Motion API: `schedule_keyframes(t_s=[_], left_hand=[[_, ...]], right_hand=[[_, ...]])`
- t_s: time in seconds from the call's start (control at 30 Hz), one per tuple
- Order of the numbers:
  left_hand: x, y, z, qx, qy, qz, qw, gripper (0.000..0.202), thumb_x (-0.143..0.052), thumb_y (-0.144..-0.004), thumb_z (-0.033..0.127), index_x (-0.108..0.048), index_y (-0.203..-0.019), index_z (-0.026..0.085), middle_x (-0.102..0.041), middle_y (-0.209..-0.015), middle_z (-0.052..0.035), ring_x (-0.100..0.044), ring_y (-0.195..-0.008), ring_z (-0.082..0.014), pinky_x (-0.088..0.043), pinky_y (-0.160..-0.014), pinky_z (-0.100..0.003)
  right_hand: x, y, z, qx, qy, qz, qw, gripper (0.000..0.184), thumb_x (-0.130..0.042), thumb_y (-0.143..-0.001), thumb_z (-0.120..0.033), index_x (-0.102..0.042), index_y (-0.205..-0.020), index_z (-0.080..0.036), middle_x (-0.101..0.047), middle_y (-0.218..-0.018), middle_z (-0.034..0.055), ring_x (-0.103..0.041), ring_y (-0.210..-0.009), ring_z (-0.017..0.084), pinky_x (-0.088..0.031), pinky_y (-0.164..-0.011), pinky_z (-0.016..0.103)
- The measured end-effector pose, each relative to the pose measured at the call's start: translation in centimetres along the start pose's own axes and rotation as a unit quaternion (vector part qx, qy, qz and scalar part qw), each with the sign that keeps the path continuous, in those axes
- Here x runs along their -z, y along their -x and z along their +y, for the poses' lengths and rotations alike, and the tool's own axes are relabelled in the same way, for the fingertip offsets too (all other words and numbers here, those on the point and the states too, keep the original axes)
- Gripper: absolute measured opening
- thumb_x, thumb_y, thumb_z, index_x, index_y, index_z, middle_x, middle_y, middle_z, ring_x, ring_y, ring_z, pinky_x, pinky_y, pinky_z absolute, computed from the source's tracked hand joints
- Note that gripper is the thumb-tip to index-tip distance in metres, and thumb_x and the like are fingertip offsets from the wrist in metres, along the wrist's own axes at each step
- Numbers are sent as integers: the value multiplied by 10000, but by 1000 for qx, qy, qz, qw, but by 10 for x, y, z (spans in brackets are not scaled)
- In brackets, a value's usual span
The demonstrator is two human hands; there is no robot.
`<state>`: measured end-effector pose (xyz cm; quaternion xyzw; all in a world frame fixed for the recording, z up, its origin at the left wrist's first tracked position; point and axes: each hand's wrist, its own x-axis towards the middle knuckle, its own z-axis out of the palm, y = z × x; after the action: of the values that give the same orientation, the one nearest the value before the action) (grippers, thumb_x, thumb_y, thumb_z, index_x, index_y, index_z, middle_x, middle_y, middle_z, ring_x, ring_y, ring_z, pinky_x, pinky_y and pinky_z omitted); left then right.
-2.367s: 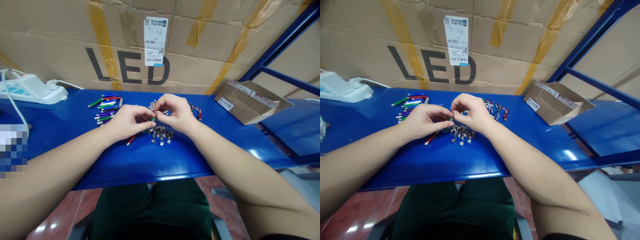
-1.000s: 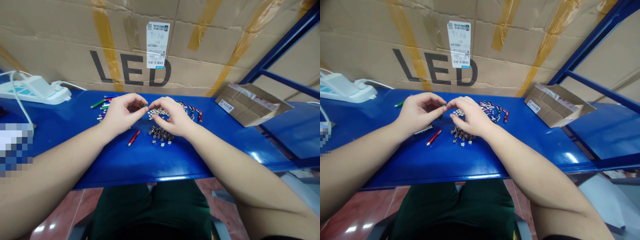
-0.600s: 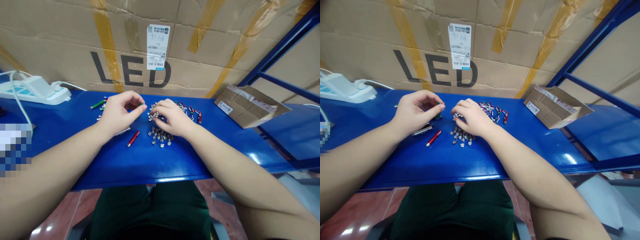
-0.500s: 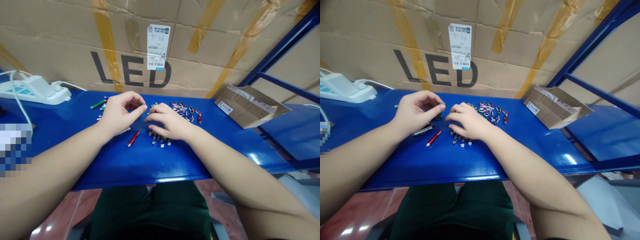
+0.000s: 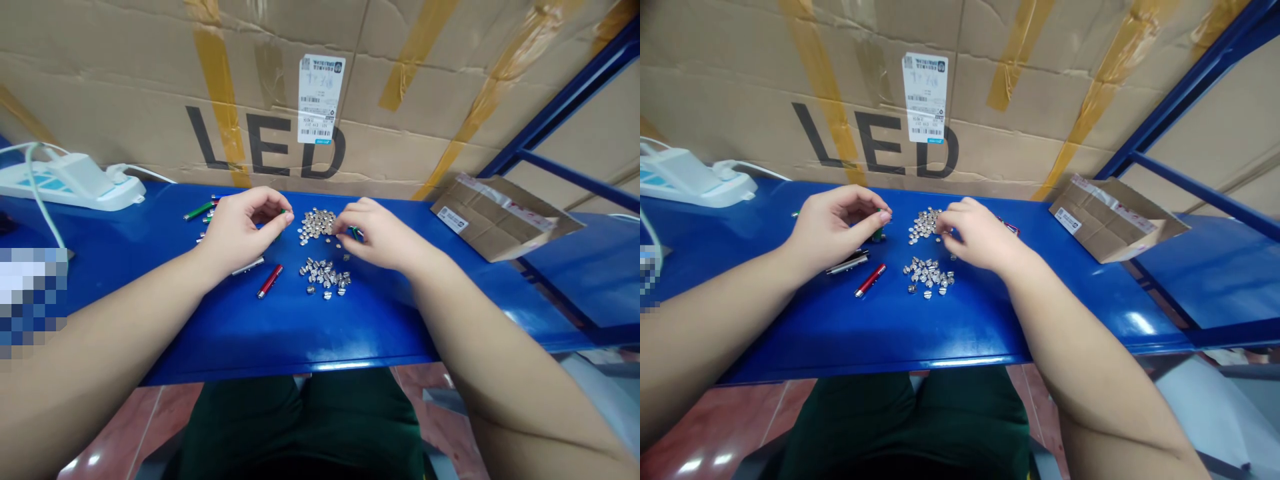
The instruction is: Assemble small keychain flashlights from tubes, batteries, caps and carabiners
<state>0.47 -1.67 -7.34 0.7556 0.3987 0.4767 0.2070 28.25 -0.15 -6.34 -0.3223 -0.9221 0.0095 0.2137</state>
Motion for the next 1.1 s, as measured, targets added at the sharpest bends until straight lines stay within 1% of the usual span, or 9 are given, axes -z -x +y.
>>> schedule_keyframes(t_s=[0.07,0.17,0.27,0.4,0.6,0.7,0.9,0.97,1.1], left_hand=[[1,0,0,-1,-6,-5,1000,205,-768,-881,389,-753,-938,192,-793,-880,-60,-726,-755,-184,-617,-727,-324],[2,0,0,-5,-12,-22,1000,182,-741,-901,362,-757,-962,191,-799,-900,-62,-738,-773,-188,-621,-746,-325],[3,0,-1,-3,-20,-37,999,176,-719,-918,348,-763,-992,195,-798,-907,-55,-743,-790,-188,-617,-758,-315],[3,1,-2,-10,-25,-53,998,191,-698,-932,339,-767,-1024,186,-801,-957,-64,-743,-809,-186,-605,-729,-299],[1,3,-5,-27,8,-76,997,214,-717,-924,301,-707,-1105,188,-808,-1096,-92,-781,-1027,-233,-644,-810,-321],[1,4,-6,-22,26,-77,996,265,-760,-897,300,-677,-1126,195,-814,-1092,-95,-795,-1007,-241,-657,-837,-352],[2,4,-5,-20,44,-78,996,271,-797,-870,302,-669,-1086,200,-812,-1068,-88,-798,-983,-239,-668,-895,-383],[0,2,-6,7,80,-70,994,274,-804,-865,299,-658,-1074,199,-807,-1058,-92,-795,-996,-242,-672,-888,-378],[-3,-3,-8,132,207,-47,968,294,-775,-897,304,-621,-1119,187,-797,-1048,-106,-793,-891,-217,-680,-761,-339]], right_hand=[[12,8,14,-76,33,-45,996,117,-622,-869,-141,-726,-876,-195,-751,-912,80,-656,-880,253,-488,-859,395],[24,17,28,-202,36,-129,970,130,-640,-831,-149,-753,-874,-197,-783,-914,59,-683,-799,219,-494,-766,338],[31,20,34,-277,44,-192,941,137,-655,-826,-164,-774,-876,-208,-801,-892,32,-692,-754,192,-495,-710,304],[34,22,38,-302,57,-197,931,158,-659,-819,-182,-794,-894,-216,-809,-869,23,-692,-724,180,-500,-677,293],[34,23,42,-339,56,-206,916,188,-650,-843,-160,-800,-949,-203,-818,-912,38,-721,-752,184,-528,-692,291],[33,22,40,-353,47,-212,910,190,-668,-849,-156,-802,-977,-194,-820,-934,46,-735,-787,190,-537,-702,287],[33,21,37,-352,33,-207,912,174,-702,-845,-183,-798,-991,-185,-821,-930,58,-737,-774,196,-543,-685,292],[34,21,36,-355,36,-213,910,163,-695,-855,-175,-799,-981,-185,-823,-933,57,-739,-783,195,-537,-685,288],[34,21,38,-363,51,-222,904,160,-651,-880,-168,-800,-938,-182,-820,-903,55,-724,-751,190,-514,-668,286]])
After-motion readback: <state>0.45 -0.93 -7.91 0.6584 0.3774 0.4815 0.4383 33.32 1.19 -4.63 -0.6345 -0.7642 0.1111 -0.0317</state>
